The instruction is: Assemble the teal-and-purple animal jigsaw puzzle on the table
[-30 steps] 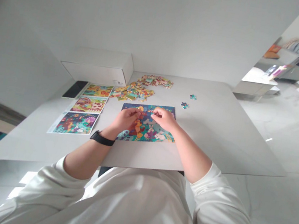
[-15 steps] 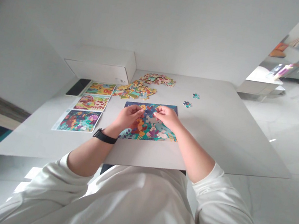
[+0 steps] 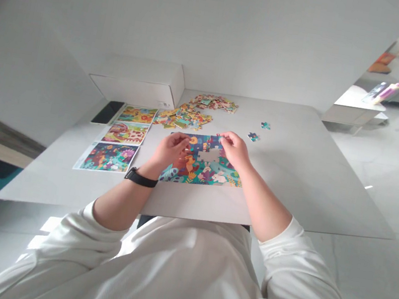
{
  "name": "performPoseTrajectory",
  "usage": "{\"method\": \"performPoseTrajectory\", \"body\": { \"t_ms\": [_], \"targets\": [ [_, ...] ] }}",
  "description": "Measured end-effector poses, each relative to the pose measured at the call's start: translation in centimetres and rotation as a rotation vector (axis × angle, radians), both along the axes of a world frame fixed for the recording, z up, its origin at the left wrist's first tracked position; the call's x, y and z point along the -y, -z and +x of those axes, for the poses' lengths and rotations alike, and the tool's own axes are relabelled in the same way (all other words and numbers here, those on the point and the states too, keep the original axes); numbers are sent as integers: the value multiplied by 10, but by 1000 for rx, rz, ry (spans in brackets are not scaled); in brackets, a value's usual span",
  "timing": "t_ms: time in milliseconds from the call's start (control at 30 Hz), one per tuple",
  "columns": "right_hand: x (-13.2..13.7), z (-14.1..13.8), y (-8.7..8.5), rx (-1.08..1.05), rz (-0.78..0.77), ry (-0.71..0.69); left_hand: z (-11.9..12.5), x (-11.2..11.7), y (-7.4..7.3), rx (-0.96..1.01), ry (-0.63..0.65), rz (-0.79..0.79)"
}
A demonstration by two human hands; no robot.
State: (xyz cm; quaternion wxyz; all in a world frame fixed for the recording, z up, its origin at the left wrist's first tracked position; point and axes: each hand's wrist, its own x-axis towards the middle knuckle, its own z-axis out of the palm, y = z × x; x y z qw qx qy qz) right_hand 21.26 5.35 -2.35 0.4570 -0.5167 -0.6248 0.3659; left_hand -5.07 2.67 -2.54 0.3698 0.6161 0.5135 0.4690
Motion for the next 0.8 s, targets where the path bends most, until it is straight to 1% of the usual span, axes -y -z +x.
{"method": "performPoseTrajectory", "body": {
  "t_ms": [67,200,300,367,567,633,700,800],
  "targets": [
    [-2,2,2,16,0,12,0,-1,-1,45,-23,-5],
    [-1,-5,6,-2,-77,-69,1,0,0,60,-25,-15],
    [1,-9,8,45,-58,-97,1,1,1,48,-22,-19],
    [1,-7,7,59,-41,-75,1,0,0,58,-25,-9],
    [-6,6,5,16,-24,52,-1,-2,0,89,-25,15],
    [-5,5,4,-39,-61,44,-1,-3,3,83,-27,15],
    [-1,0,1,-122,-128,6,-1,-3,6,62,-23,26],
    [7,-10,-6,-236,-231,-78,2,-3,12,59,55,13]
  ]
}}
